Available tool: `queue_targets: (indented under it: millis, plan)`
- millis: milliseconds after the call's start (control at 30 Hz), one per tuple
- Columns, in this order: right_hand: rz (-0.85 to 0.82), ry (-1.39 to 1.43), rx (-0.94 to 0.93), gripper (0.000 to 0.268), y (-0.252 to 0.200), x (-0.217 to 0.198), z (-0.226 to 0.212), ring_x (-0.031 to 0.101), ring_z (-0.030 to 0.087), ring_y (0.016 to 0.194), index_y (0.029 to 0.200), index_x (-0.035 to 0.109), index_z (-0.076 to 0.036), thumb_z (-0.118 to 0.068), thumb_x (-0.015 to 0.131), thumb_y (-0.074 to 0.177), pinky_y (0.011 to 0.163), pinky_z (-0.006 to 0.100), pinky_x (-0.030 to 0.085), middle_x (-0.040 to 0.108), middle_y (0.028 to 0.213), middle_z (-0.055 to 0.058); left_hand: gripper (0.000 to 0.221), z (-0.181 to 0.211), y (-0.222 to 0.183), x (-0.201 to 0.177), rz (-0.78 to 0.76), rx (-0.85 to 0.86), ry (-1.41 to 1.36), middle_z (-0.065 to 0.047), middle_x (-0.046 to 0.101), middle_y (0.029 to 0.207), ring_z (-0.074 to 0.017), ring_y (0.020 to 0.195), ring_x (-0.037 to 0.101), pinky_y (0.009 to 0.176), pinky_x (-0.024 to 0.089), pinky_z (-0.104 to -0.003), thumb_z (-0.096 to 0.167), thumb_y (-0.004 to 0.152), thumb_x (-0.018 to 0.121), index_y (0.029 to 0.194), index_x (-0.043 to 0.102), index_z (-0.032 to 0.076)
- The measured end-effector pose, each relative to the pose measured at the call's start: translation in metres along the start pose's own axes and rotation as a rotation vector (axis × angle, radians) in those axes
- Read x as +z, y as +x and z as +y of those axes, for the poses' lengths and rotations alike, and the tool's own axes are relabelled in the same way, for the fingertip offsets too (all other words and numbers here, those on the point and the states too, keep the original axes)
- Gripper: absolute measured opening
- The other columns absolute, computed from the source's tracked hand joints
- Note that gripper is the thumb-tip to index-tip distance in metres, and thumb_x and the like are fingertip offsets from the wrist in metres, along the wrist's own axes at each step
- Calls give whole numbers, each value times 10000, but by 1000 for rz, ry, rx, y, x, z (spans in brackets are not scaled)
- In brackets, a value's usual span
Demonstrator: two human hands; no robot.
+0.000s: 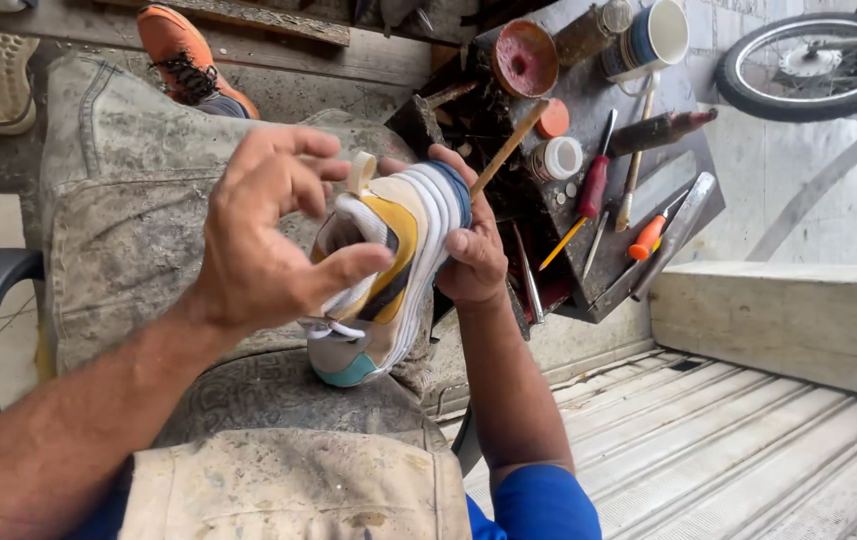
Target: Applying glue or dye to the edge of a sneaker sole using a wooden applicator
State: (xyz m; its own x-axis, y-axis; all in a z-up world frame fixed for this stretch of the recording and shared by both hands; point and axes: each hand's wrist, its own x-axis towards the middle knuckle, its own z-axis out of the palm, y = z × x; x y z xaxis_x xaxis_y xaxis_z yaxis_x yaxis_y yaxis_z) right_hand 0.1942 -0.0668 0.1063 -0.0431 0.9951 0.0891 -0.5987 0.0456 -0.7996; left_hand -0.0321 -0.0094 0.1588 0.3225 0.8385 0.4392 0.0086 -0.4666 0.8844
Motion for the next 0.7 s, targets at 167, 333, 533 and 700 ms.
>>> queue_targets:
  millis: [167,333,533,700]
  plan:
    - [44,104,43,939,0,-8,9,612,383,1270,1587,331,9,-222,801,808,1151,484,463,515,1450,320,726,13,30,6,-301,-362,65,-113,668,1109,-260,915,722,650,614,-371,356,676,885,1235,492,111]
    - [119,29,2,917,-2,-11,10,638,303,1213,1606,322,11,-231,800,862,1112,377,492,570,1396,223,468,-12,25,18,-272,-164,157,-88,748,1031,-275,906,701,801,533,-396,320,762,835,1117,663,67]
    - [80,-165,-24,879,-4,0,5,617,215,1232,1610,321,24,-273,794,931,1131,309,463,583,1398,161,487,-25,18,17,-206,-4,85,-86,717,1028,-245,905,681,812,527,-358,365,758,948,1061,686,86]
    - [99,-313,-24,833,-2,9,5,598,181,1216,1580,391,-7,-326,805,932,1121,300,460,588,1376,124,565,-30,14,13,-217,67,16,-152,673,1192,-298,1083,680,962,534,-389,339,823,892,1263,646,85]
